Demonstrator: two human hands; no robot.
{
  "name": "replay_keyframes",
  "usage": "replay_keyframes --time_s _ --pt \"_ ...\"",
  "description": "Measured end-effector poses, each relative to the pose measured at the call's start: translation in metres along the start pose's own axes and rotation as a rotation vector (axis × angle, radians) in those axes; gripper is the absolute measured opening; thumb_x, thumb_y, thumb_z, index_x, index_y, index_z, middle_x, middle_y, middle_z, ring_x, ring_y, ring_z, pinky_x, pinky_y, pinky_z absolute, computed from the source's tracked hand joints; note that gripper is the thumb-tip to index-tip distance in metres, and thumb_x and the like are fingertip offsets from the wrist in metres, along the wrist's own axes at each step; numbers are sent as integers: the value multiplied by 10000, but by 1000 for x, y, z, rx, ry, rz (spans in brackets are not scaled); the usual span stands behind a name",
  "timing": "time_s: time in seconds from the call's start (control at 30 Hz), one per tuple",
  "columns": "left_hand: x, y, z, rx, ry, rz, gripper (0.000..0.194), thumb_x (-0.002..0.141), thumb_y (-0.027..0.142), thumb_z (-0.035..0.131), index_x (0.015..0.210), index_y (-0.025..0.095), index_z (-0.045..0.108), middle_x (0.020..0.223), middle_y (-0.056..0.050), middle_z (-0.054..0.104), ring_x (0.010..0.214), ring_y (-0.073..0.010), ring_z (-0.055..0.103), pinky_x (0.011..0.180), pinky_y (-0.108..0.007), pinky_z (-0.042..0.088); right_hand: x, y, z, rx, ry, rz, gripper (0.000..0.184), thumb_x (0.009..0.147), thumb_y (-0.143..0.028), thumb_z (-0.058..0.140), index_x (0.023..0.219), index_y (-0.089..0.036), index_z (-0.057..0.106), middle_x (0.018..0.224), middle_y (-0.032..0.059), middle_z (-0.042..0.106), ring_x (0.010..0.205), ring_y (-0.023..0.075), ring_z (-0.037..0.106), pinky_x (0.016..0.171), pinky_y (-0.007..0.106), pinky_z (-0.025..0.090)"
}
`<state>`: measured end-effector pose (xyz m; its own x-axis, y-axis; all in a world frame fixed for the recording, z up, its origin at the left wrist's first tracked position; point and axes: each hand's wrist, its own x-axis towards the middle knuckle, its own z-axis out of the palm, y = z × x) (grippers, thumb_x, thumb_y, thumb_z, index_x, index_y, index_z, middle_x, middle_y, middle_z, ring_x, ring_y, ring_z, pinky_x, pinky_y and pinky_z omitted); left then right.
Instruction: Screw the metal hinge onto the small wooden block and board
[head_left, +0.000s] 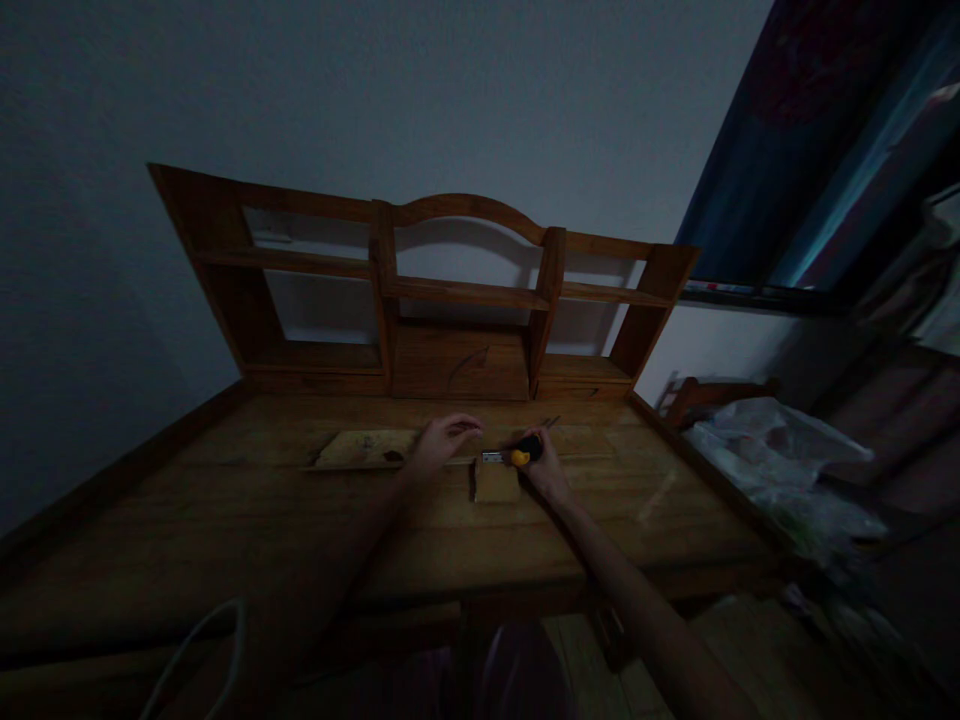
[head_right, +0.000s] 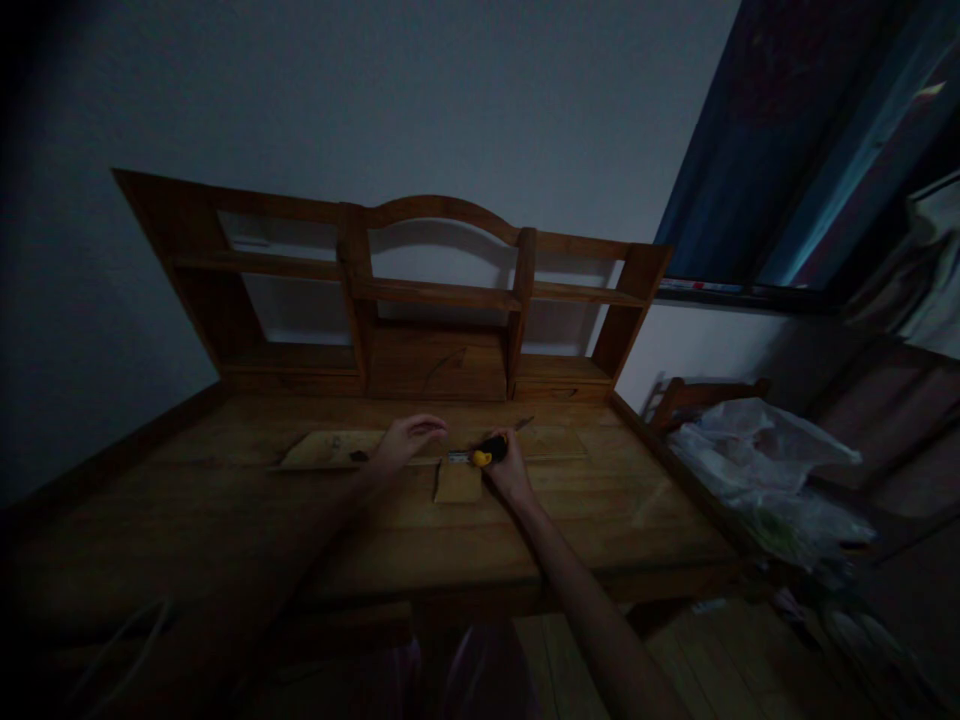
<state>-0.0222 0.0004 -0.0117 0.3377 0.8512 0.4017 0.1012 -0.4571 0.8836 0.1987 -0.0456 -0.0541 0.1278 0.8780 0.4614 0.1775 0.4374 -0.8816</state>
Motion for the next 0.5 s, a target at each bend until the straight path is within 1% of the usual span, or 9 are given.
replay_keyframes --time_s 0.07,0.17,0.23,0.37,0.5 --pt "-5 2 3 23 -31 10 200 787 404 722 893 238 758 950 -57 751 930 -232 687 894 -349 523 -1 1 1 50 4 26 472 633 -347 809 944 -281 461 869 -9 651 803 211 639 715 337 524" --pt "-9 6 9 48 -103 24 213 784 401 727 911 233 758 876 -52 742 846 -223 677 805 -334 528 -2 0 2 113 -10 53 489 644 -332 818 961 -282 449 885 -7 671 828 211 653 744 343 529" --pt "-11 7 11 75 -129 47 205 788 395 725 902 228 759 865 -52 737 838 -220 672 802 -334 521 -2 0 3 129 -15 71 492 651 -335 816 962 -283 439 896 -3 680 836 216 660 749 351 535" --pt "-11 5 7 119 -117 74 194 805 394 714 898 231 764 915 -66 742 892 -233 671 848 -359 514 -1 2 2 101 -26 74 495 645 -355 814 952 -280 433 921 12 692 863 229 666 768 375 545" --pt "-10 2 3 172 -111 117 185 814 391 716 907 239 768 915 -72 738 893 -239 667 850 -378 512 -1 2 1 71 -24 66 501 641 -379 819 950 -279 437 925 19 695 869 233 665 765 378 546"
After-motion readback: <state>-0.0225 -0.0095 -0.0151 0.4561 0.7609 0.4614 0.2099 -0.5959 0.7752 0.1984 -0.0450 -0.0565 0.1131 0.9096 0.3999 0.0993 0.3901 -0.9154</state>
